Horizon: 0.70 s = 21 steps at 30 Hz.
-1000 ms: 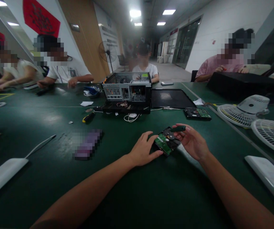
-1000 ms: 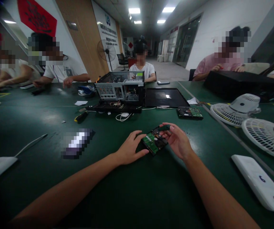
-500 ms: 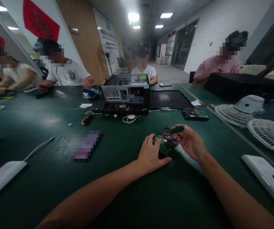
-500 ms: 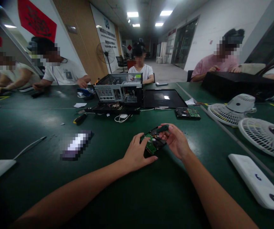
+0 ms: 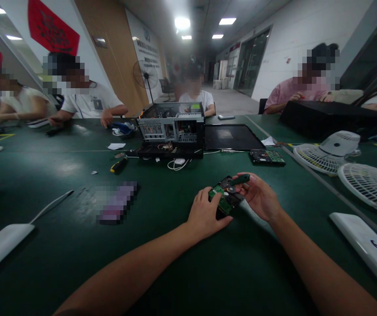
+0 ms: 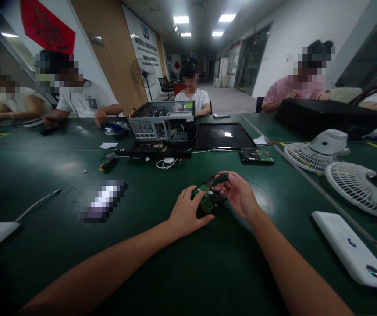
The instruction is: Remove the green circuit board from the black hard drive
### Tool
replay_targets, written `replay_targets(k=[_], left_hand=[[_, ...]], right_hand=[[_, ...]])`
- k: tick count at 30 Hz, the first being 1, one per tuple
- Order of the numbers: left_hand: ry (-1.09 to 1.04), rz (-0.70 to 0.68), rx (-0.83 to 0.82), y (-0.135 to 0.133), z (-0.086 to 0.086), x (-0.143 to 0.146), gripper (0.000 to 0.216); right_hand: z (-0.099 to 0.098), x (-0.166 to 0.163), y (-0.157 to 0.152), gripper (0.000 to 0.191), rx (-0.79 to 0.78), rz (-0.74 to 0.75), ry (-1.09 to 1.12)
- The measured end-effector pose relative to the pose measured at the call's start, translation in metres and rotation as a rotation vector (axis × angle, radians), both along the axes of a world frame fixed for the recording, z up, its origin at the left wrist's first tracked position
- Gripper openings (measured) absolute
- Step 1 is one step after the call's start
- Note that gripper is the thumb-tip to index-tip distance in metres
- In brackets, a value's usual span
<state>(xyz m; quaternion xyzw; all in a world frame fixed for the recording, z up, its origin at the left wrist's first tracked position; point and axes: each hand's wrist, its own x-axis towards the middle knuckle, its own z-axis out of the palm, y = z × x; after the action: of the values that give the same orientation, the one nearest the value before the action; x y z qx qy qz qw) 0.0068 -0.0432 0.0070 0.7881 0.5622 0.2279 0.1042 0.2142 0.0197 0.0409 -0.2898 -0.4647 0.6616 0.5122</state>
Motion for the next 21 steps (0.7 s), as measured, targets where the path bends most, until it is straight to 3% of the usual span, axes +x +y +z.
replay_targets(k=[15, 21], left_hand=[[0.047, -0.004, 0.025, -0.002, 0.000, 0.002, 0.073], [0.070, -0.006, 0.021, -0.002, 0.001, 0.001, 0.074]], right_hand=[[-0.001, -0.004, -0.002, 0.029, 0.065, -0.024, -0.077], [0.011, -0.005, -0.006, 0.025, 0.105, -0.065, -0.050]])
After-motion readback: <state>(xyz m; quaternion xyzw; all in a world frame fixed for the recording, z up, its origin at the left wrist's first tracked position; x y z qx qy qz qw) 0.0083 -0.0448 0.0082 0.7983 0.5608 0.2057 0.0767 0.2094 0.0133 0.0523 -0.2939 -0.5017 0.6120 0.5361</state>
